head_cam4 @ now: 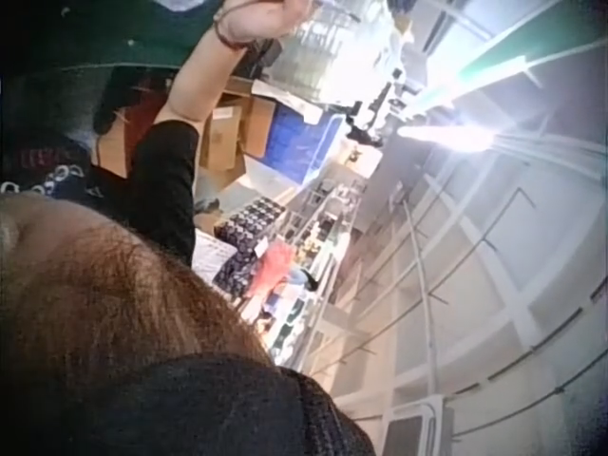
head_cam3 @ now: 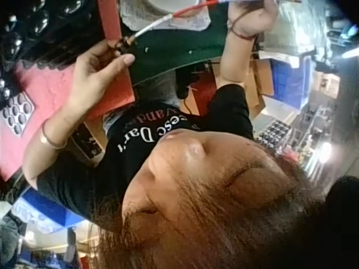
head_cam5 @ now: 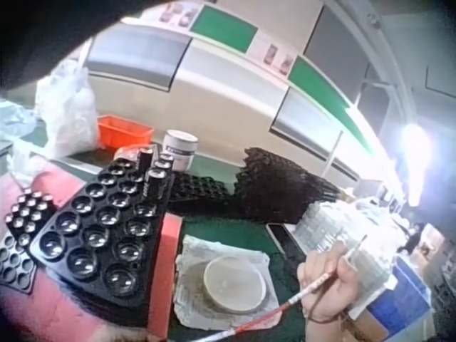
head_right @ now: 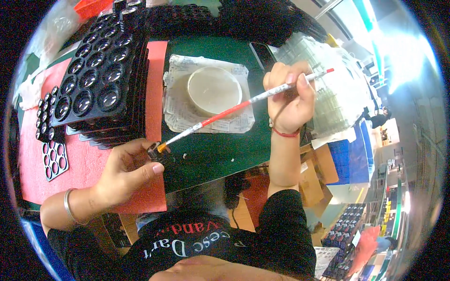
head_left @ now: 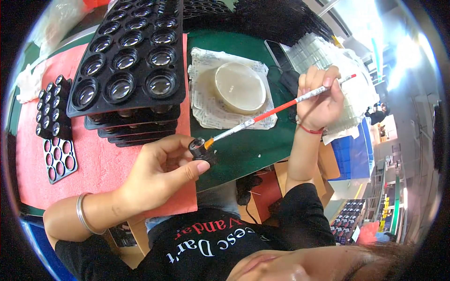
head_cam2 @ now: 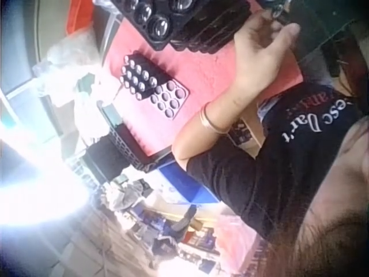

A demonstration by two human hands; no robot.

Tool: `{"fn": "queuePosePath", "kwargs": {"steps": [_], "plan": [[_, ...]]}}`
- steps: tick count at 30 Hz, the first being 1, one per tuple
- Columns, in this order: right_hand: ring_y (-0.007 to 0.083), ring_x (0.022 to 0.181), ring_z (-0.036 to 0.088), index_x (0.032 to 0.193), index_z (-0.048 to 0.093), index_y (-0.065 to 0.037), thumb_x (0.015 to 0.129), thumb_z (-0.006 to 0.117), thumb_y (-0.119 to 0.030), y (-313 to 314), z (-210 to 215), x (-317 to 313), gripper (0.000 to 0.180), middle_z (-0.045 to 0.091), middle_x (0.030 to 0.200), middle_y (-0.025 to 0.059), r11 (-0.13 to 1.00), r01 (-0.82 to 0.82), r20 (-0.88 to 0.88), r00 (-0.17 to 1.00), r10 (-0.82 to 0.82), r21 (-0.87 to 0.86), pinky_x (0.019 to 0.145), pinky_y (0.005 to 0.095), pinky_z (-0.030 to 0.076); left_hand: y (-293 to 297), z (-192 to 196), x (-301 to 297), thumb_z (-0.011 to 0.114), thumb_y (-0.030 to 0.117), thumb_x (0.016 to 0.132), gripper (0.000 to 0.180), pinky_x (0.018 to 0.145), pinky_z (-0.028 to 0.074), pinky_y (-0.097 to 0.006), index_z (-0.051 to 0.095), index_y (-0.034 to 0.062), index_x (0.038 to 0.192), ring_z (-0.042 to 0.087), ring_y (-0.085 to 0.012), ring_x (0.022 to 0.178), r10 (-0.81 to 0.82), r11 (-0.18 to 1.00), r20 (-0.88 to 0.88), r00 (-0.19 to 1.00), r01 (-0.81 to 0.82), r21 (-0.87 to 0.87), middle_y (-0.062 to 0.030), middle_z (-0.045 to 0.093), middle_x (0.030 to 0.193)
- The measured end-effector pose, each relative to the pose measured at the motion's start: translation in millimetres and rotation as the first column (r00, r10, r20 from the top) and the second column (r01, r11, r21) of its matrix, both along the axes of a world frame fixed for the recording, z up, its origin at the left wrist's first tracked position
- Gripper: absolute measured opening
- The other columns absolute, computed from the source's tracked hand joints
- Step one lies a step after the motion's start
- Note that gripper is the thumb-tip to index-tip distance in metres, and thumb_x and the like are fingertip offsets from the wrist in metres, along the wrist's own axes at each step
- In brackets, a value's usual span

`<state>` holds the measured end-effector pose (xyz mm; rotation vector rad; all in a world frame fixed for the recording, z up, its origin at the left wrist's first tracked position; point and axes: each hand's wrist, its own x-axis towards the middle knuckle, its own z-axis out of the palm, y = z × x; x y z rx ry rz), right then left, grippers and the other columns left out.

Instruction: Apply yellow paint or sealant to small circular light fixture components using a paintbrush at a factory workbench.

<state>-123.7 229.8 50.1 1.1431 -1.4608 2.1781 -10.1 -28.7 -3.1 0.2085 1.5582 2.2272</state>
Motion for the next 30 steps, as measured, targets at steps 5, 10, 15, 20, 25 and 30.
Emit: {"fn": "queuePosePath", "kwargs": {"steps": [5, 10, 15, 20, 25, 30], "plan": [[0.0108, 0.044, 0.029, 0.071, 0.039, -0.008, 0.084, 0.04, -0.023, 1.7, 0.2, -1.2, 0.02, 0.032, 0.048, 0.0015, 0.998, 0.054, 0.002, 0.999, -0.054, -0.038, 0.043, 0.0255, 0.022, -2.9, -3.8, -0.8, 0.057, 0.007, 0.08, 0.025, 0.081, 0.04, -0.026, 0.05, -0.002, 0.102, 0.051, -0.0108, 0.088, -0.042, 0.997, -0.029, 0.999, 0.04, -0.058, -0.0037, 0.056, 0.092], [0.0107, 0.043, 0.029, 0.071, 0.04, -0.008, 0.084, 0.041, -0.024, -0.3, 1.1, 2.8, 0.021, 0.032, 0.047, 0.0015, 0.995, -0.021, 0.08, 0.996, 0.029, -0.101, 0.042, 0.0252, 0.022, -3.5, 3.6, -1.2, 0.058, 0.008, 0.078, 0.024, 0.075, 0.04, -0.023, 0.049, -0.0009, 0.099, 0.049, -0.0087, 0.083, -0.042, 0.995, -0.018, 0.999, 0.04, -0.096, -0.002, 0.054, 0.088], [0.0107, 0.043, 0.029, 0.071, 0.04, -0.008, 0.084, 0.041, -0.024, -6.8, -0.1, 6.9, 0.021, 0.032, 0.047, 0.0018, 0.997, -0.029, 0.085, 0.996, 0.035, -0.067, 0.042, 0.0252, 0.022, -0.3, 1.2, 0.4, 0.061, 0.007, 0.077, 0.025, 0.061, 0.042, -0.018, 0.049, -0.0017, 0.097, 0.051, -0.0046, 0.07, 0.023, 0.993, -0.06, 0.998, -0.029, -0.117, -0.0014, 0.054, 0.081], [0.0109, 0.042, 0.029, 0.071, 0.041, -0.007, 0.084, 0.04, -0.022, -4.4, 0.0, 4.4, 0.021, 0.033, 0.047, 0.0025, 0.999, 0.031, 0.025, 0.999, -0.031, -0.01, 0.042, 0.0253, 0.023, -0.6, 0.0, -0.7, 0.06, 0.008, 0.079, 0.026, 0.061, 0.043, -0.019, 0.048, -0.0021, 0.1, 0.051, -0.0055, 0.07, 0.013, 0.992, -0.06, 0.998, -0.021, -0.125, -0.0023, 0.053, 0.084], [0.0108, 0.041, 0.029, 0.072, 0.043, -0.006, 0.084, 0.039, -0.021, -1.6, -0.5, 2.8, 0.02, 0.032, 0.047, 0.0027, 0.997, 0.074, 0.008, 0.997, -0.074, 0.002, 0.042, 0.0252, 0.024, 0.8, -1.6, -1.2, 0.057, 0.007, 0.08, 0.026, 0.062, 0.044, -0.02, 0.048, -0.0025, 0.102, 0.052, -0.0065, 0.07, 0.007, 0.997, -0.066, 0.998, -0.012, -0.081, -0.0034, 0.054, 0.087], [0.0112, 0.042, 0.03, 0.072, 0.044, -0.005, 0.084, 0.04, -0.021, 0.2, -1.9, -1.0, 0.02, 0.034, 0.049, 0.003, 0.995, 0.095, 0.012, 0.995, -0.095, -0.038, 0.042, 0.0249, 0.025, -0.4, -2.7, -1.4, 0.056, 0.007, 0.08, 0.027, 0.061, 0.044, -0.02, 0.047, -0.0022, 0.104, 0.052, -0.0069, 0.07, -0.001, 0.992, -0.087, 0.996, -0.01, -0.125, -0.0036, 0.054, 0.087]]}}
